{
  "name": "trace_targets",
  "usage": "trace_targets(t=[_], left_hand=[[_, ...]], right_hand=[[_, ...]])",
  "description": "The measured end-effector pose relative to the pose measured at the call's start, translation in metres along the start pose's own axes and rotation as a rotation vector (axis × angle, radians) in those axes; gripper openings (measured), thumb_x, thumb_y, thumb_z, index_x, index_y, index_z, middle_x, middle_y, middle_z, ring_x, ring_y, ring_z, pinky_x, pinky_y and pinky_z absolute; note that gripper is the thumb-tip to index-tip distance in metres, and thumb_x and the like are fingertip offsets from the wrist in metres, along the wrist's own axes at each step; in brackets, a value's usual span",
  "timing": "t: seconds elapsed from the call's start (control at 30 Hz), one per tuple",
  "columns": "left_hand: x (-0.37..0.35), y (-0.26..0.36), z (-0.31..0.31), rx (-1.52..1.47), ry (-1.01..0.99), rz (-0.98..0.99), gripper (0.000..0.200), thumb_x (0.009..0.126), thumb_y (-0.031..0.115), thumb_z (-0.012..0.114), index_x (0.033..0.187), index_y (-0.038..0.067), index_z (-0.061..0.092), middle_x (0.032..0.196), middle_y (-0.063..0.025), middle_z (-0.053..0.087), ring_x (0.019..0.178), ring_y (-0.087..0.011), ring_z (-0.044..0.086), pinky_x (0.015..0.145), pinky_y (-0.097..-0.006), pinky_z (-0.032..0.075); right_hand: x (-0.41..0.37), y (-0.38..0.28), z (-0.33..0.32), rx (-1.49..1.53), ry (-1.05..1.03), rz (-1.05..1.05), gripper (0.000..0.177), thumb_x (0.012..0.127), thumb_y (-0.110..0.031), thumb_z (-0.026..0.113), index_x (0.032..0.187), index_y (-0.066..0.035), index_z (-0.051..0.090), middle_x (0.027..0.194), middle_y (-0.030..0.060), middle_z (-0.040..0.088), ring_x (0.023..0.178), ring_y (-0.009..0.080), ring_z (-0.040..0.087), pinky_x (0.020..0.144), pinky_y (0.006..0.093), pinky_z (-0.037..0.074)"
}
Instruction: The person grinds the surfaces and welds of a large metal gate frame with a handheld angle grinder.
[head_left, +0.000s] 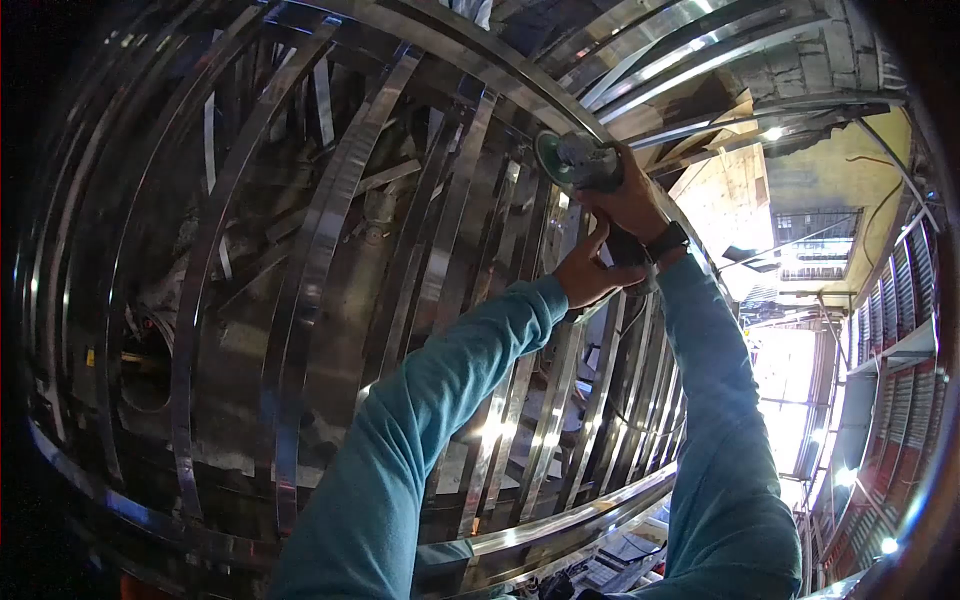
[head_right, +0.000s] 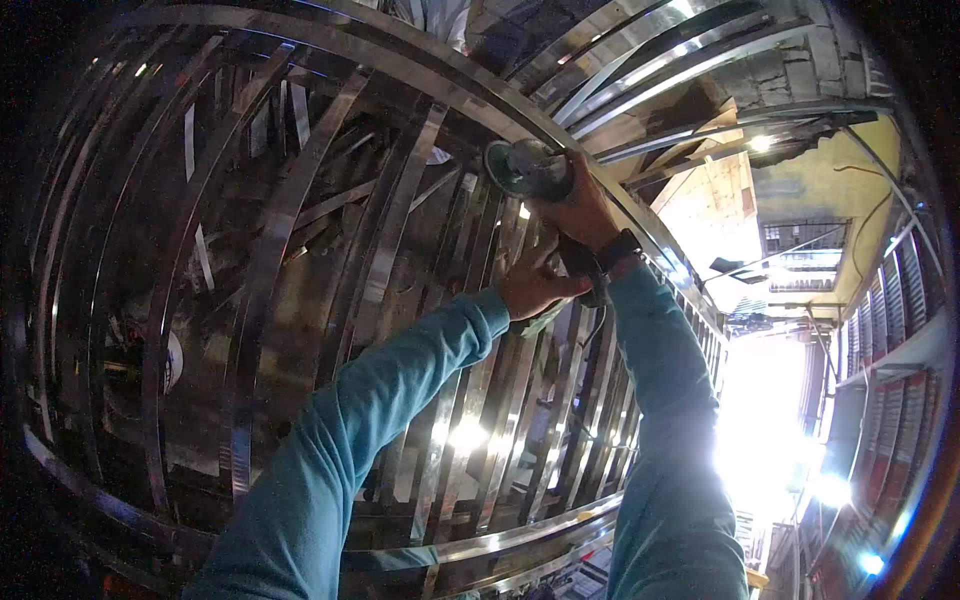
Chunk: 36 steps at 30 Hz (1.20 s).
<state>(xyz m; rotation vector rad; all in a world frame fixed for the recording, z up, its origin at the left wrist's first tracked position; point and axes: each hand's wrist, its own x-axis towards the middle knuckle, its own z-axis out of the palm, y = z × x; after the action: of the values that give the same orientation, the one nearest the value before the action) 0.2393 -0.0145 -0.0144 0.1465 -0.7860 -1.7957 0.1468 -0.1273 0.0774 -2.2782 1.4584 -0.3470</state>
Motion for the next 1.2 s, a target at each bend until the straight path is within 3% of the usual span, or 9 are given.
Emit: trace_targets(t=[0.13,0.33,0.5,0.63,0.73,0.77,0.83,0.97,1.2], left_hand=[[-0.001,0.001,0.002,0.049,0.031,0.077,0.094,0.084,0.024,0.079,0.151,0.002,0.017,0.113,-0.0082,0.061,0.081,-0.0119,0.062,0.076,-0.0262,0.053],[-0.005,0.003,0.000,0.046,0.084,-0.103,0.089,0.088,0.028,0.075,0.150,0.000,0.019,0.110,-0.0103,0.061,0.078,-0.0096,0.059,0.069,-0.0241,0.051],[-0.006,0.011,0.002,0.073,0.034,-0.014,0.083,0.088,0.029,0.074,0.147,0.000,0.024,0.113,-0.0096,0.059,0.078,-0.0082,0.058,0.069,-0.0245,0.050],[0.006,-0.019,-0.003,0.113,0.032,0.085,0.078,0.089,0.029,0.074,0.145,-0.001,0.027,0.115,-0.0087,0.058,0.079,-0.0088,0.057,0.069,-0.0245,0.051],[0.006,-0.017,0.000,0.127,0.011,0.118,0.074,0.090,0.028,0.072,0.142,-0.001,0.030,0.114,-0.0087,0.058,0.083,-0.0111,0.059,0.076,-0.0252,0.053],[0.003,-0.014,0.001,0.119,-0.010,0.069,0.081,0.089,0.032,0.073,0.145,-0.001,0.026,0.116,-0.0103,0.059,0.086,-0.0124,0.060,0.078,-0.0269,0.053],[-0.006,-0.001,0.010,0.110,-0.032,0.021,0.088,0.087,0.035,0.074,0.148,-0.002,0.022,0.119,-0.0119,0.059,0.089,-0.0138,0.061,0.081,-0.0285,0.054],[-0.017,0.012,0.022,0.487,-0.010,-0.165,0.113,0.081,0.054,0.074,0.155,0.005,0.005,0.139,-0.0196,0.049,0.085,-0.0152,0.061,0.073,-0.0334,0.054],[-0.007,0.000,0.013,0.341,-0.002,-0.049,0.098,0.084,0.049,0.073,0.154,0.008,0.019,0.142,-0.0152,0.047,0.083,-0.0128,0.058,0.075,-0.0294,0.052]], right_hand=[[0.000,-0.024,-0.001,-0.136,-0.010,-0.032,0.088,0.066,-0.028,0.087,0.137,-0.009,0.037,0.122,0.0195,0.059,0.114,0.0314,0.059,0.095,0.0424,0.048],[0.003,-0.045,0.002,-0.210,-0.037,0.069,0.092,0.065,-0.031,0.087,0.138,-0.009,0.036,0.123,0.0203,0.058,0.114,0.0326,0.059,0.095,0.0436,0.048],[-0.002,-0.020,0.000,-0.133,-0.005,0.041,0.093,0.065,-0.032,0.088,0.138,-0.008,0.036,0.122,0.0188,0.059,0.112,0.0298,0.059,0.095,0.0418,0.048],[-0.005,0.003,0.000,0.025,0.021,0.057,0.093,0.064,-0.033,0.088,0.138,-0.005,0.038,0.121,0.0178,0.059,0.111,0.0284,0.058,0.096,0.0398,0.047],[-0.009,0.001,-0.009,0.030,-0.025,0.137,0.096,0.065,-0.031,0.089,0.140,-0.004,0.036,0.122,0.0187,0.058,0.112,0.0284,0.057,0.096,0.0393,0.047],[-0.010,0.008,-0.010,0.028,-0.025,0.138,0.096,0.065,-0.031,0.089,0.140,-0.004,0.036,0.122,0.0187,0.058,0.112,0.0284,0.057,0.096,0.0393,0.047],[-0.010,0.024,-0.014,-0.043,-0.036,0.104,0.090,0.068,-0.016,0.087,0.141,-0.004,0.035,0.118,0.0155,0.061,0.106,0.0215,0.060,0.091,0.0362,0.050],[-0.015,-0.019,-0.031,-0.020,-0.202,0.130,0.088,0.069,-0.010,0.086,0.142,-0.005,0.035,0.113,0.0127,0.062,0.103,0.0185,0.061,0.087,0.0337,0.052],[-0.001,-0.011,-0.032,-0.002,-0.247,0.091,0.090,0.072,-0.012,0.084,0.145,-0.007,0.030,0.112,0.0123,0.062,0.099,0.0185,0.062,0.085,0.0321,0.052]])
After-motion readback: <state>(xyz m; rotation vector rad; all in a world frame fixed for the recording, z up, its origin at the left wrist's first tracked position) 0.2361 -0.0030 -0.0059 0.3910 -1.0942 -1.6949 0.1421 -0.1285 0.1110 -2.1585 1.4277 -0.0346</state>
